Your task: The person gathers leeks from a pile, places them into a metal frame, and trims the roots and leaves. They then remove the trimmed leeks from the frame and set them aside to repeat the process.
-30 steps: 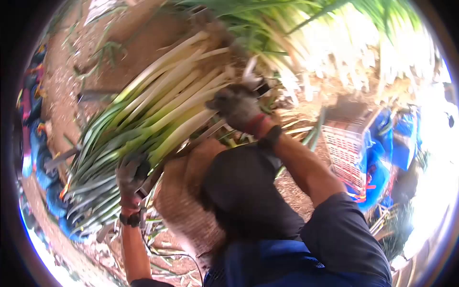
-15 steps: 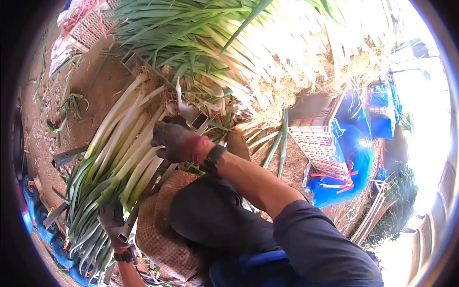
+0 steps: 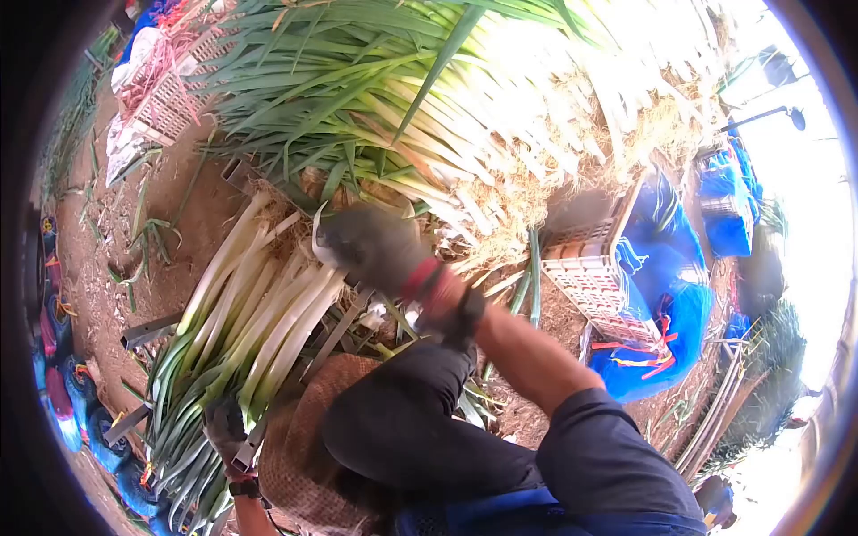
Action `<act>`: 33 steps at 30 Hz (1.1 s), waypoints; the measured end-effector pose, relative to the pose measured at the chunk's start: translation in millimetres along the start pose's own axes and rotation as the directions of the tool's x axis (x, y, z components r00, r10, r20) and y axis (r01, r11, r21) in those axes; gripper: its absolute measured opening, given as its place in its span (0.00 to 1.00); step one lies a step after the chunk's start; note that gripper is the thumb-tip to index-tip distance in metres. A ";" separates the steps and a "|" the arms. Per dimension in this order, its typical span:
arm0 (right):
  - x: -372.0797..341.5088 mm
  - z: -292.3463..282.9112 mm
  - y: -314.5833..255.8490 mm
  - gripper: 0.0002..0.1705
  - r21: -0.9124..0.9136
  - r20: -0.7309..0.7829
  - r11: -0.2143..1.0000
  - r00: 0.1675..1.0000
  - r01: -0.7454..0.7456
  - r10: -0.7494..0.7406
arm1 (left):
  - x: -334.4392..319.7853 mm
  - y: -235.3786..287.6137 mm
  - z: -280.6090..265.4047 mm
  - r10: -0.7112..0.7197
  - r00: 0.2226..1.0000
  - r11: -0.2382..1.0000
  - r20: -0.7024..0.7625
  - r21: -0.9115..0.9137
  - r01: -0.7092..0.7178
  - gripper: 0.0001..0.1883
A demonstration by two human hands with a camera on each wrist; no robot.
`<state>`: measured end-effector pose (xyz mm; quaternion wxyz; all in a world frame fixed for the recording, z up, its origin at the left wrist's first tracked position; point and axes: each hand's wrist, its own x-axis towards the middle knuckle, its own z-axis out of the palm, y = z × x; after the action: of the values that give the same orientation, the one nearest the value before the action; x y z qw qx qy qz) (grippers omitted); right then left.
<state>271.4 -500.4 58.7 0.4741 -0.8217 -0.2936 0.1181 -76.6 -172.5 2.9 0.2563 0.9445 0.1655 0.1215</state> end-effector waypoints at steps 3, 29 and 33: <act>33.5 -52.9 107.4 0.27 -0.552 -0.212 0.793 0.964 -0.256 0.164 | 4.6 11.8 -0.7 -0.006 1.000 1.000 -0.011 0.002 0.006 0.15; 59.6 -18.6 161.2 0.32 -0.545 -0.283 0.614 0.815 -0.571 0.507 | 3.4 -21.6 15.7 0.091 0.990 0.992 -0.106 0.100 -0.081 0.12; 64.0 -28.6 165.7 0.30 -0.651 -0.303 0.517 0.815 -0.555 0.494 | 1.7 -27.7 14.6 0.174 0.981 0.983 -0.091 0.069 -0.168 0.10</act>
<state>397.5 -545.3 -61.6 0.0697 -0.9920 -0.0347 0.0992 -77.4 -155.8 -23.7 0.2078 0.9556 0.0997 0.1837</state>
